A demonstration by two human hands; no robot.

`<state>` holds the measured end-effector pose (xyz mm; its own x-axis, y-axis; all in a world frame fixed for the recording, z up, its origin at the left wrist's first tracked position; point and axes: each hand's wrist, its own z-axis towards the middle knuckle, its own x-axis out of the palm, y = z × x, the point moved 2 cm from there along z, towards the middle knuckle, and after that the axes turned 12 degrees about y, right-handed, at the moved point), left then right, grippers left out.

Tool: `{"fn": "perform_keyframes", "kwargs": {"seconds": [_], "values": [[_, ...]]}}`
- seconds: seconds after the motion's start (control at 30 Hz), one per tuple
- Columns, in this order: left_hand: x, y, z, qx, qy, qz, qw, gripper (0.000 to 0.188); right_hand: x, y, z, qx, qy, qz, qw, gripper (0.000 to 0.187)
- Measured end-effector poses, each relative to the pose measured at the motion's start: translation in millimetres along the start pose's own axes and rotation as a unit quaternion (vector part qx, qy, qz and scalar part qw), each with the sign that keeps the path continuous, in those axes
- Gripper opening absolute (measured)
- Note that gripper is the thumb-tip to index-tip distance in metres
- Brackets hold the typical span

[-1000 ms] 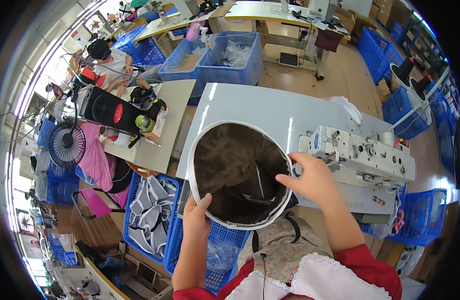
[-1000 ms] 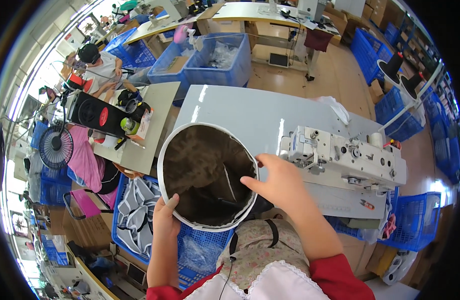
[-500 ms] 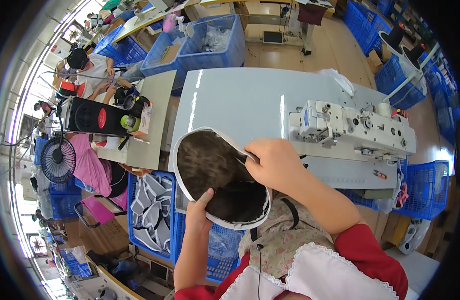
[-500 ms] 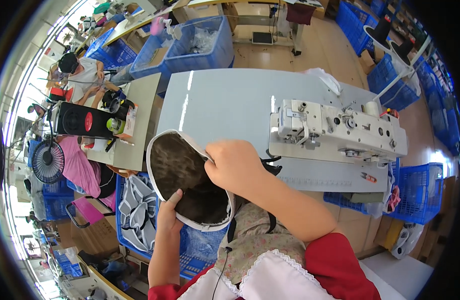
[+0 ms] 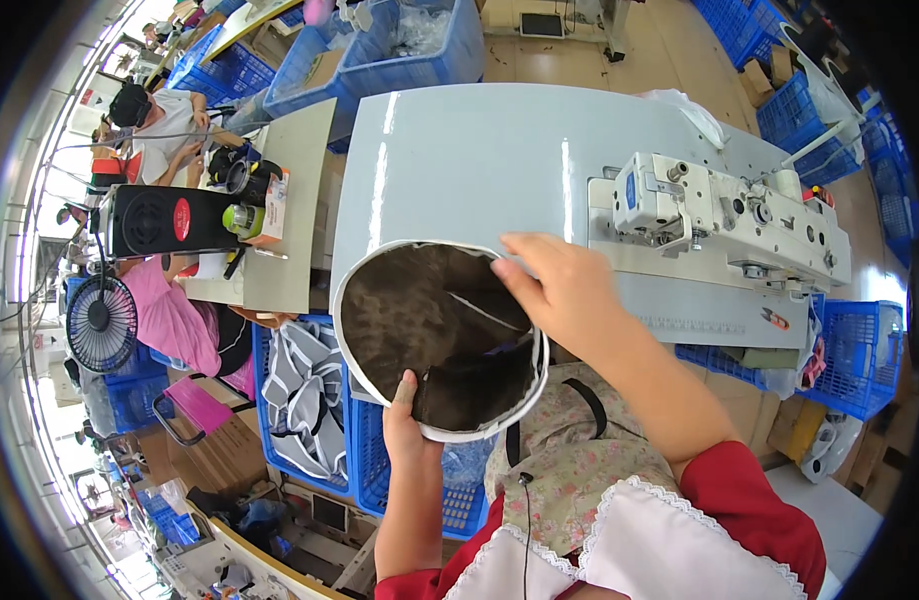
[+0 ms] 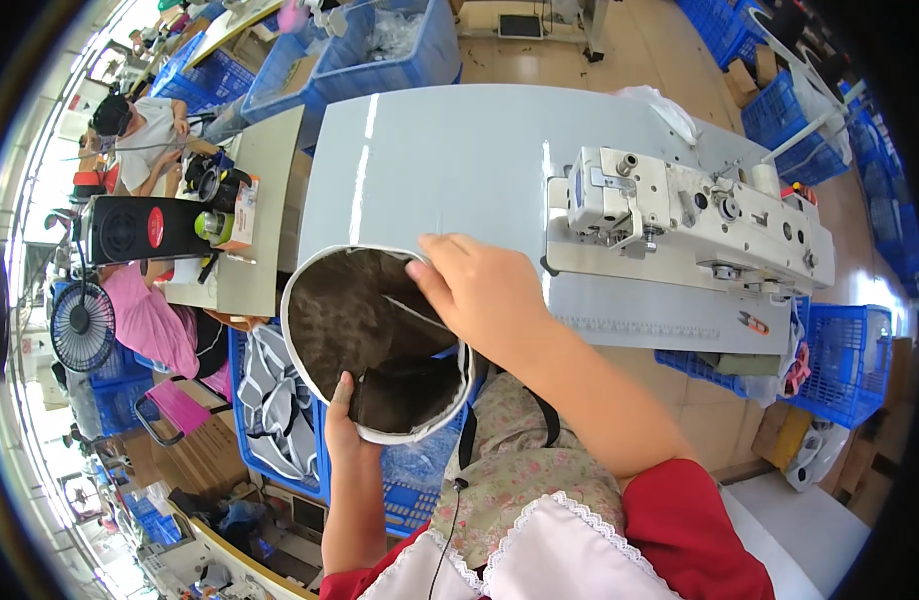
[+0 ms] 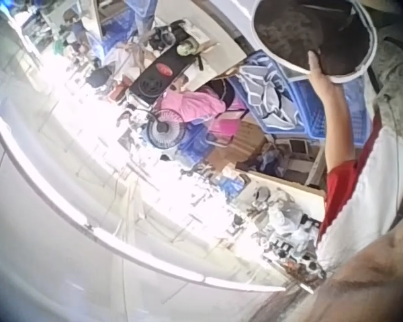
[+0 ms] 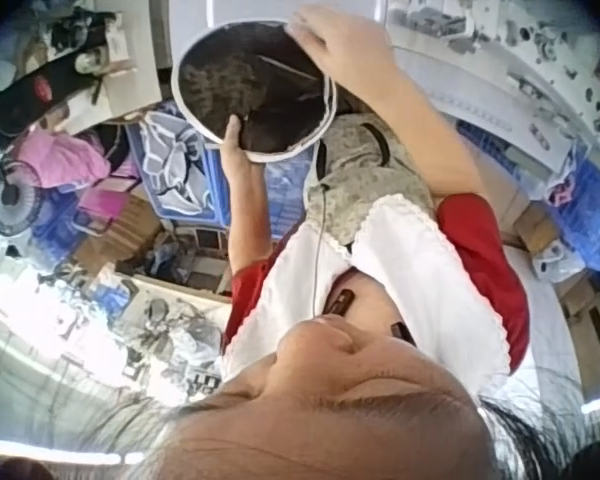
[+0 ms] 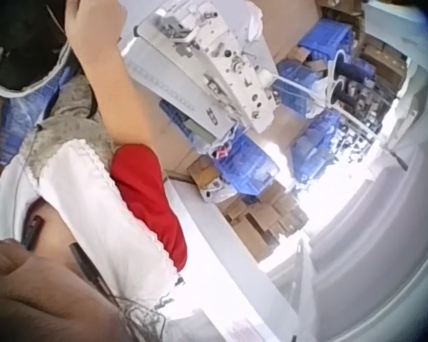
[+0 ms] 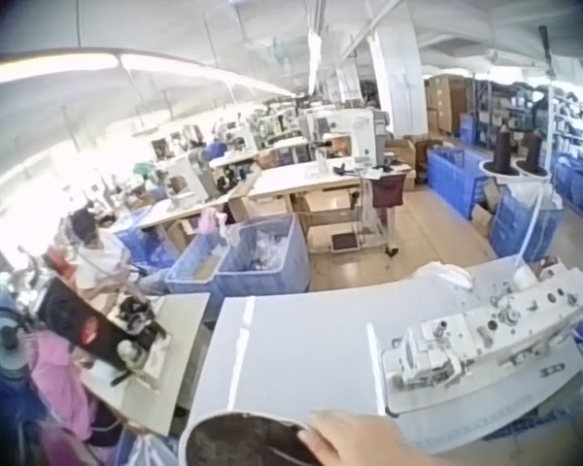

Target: Manually sewing or stitching the inner lining of a boot or shoe upper using a needle and thread.

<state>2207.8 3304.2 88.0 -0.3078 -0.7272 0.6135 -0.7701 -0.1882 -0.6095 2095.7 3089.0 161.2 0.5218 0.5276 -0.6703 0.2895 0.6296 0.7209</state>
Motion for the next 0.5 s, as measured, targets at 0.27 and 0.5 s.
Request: {"fn": "perform_keyframes", "kwargs": {"seconds": [0.27,0.5], "values": [[-14.0,28.9,15.5,-0.059,-0.017,-0.074,0.995,0.038,-10.4,34.9,-45.8,0.001,0.089,0.176,0.98,0.023],[-6.0,32.0,21.6,-0.051,0.002,-0.071,0.996,0.039,31.0,8.3,-52.9,0.154,0.211,0.358,0.896,0.018]]}}
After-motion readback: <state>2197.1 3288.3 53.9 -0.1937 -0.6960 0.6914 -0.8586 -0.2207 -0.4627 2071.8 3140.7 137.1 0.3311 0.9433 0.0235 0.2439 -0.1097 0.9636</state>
